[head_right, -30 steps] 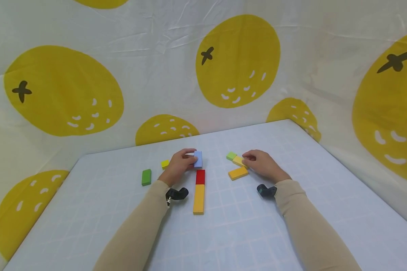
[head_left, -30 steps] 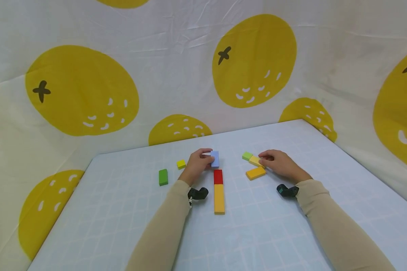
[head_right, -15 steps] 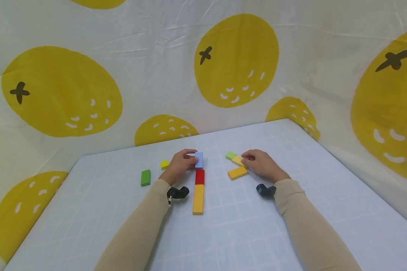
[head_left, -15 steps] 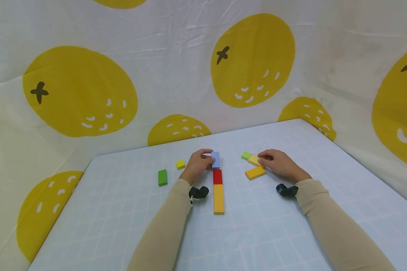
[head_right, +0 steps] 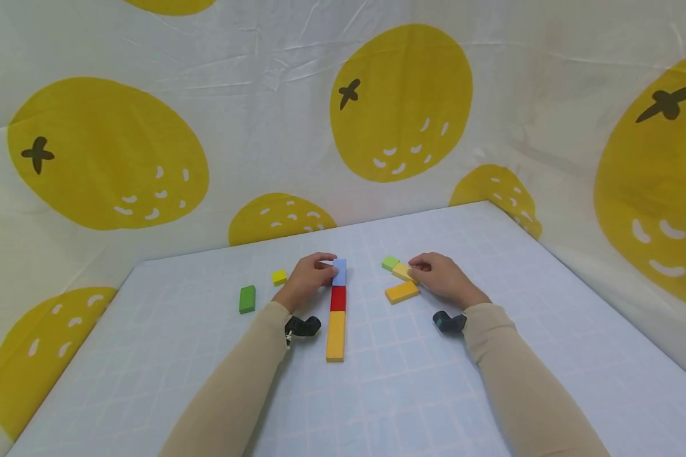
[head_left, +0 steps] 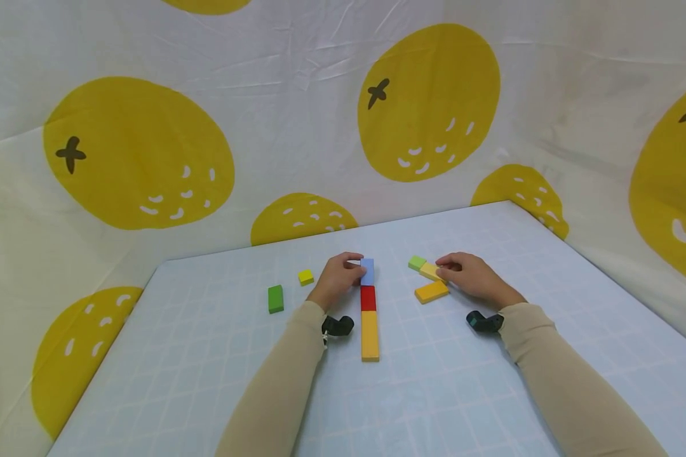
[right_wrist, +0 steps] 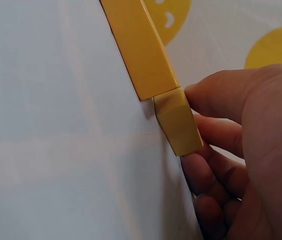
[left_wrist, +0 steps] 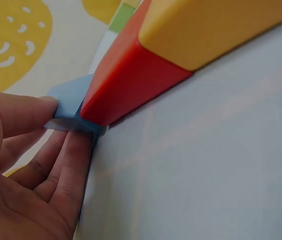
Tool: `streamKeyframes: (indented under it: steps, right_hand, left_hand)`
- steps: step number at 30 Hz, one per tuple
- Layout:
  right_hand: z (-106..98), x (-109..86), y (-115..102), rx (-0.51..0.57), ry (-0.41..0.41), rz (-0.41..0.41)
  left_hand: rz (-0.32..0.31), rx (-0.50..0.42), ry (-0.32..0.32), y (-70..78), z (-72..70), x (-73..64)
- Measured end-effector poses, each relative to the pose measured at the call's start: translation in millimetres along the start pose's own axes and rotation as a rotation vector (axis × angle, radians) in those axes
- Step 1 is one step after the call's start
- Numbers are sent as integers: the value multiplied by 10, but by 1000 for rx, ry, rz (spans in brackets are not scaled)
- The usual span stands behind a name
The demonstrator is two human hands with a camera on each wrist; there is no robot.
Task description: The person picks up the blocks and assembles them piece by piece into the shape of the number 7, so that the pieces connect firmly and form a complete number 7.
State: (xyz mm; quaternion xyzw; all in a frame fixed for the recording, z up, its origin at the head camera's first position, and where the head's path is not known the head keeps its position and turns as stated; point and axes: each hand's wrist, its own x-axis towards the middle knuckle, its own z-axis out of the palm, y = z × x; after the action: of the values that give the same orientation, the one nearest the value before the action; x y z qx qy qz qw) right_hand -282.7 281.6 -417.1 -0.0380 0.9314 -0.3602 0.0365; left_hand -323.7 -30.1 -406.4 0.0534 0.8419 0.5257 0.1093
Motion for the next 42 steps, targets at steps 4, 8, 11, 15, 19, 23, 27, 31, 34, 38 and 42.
streamKeyframes:
  steps: [4,8,11,15,19,23,27,31,34,38,42]
  right_hand:
    - [2,-2,3,9,8,-4]
    - [9,8,13,-2,11,-11]
    - [10,9,15,-7,6,-5]
    - [6,-1,0,-1,8,-3]
    - [3,-13,-9,-2,14,-7]
    - [10,-17,-7,-5,15,-3]
    - [15,-15,-10,-12,24,-14]
    - [8,-22,-20,-29,46,-36]
    - [3,-26,-22,-34,54,-36]
    - [4,-23,-17,-34,46,-30]
    - [9,-23,-20,-29,39,-23]
  left_hand:
    - [14,33,-3,13,-6,-8]
    - [20,67,1,11,-4,-11]
    - [10,88,12,17,4,-11]
    - [-9,109,32,31,14,-10]
    - [-23,134,44,35,20,-5]
    - [-23,159,53,27,22,-7]
    - [-10,167,53,14,22,-14]
    - [6,170,55,7,28,-20]
    - [8,173,61,7,35,-25]
    - [0,175,63,4,41,-37]
    - [-4,175,59,1,42,-51]
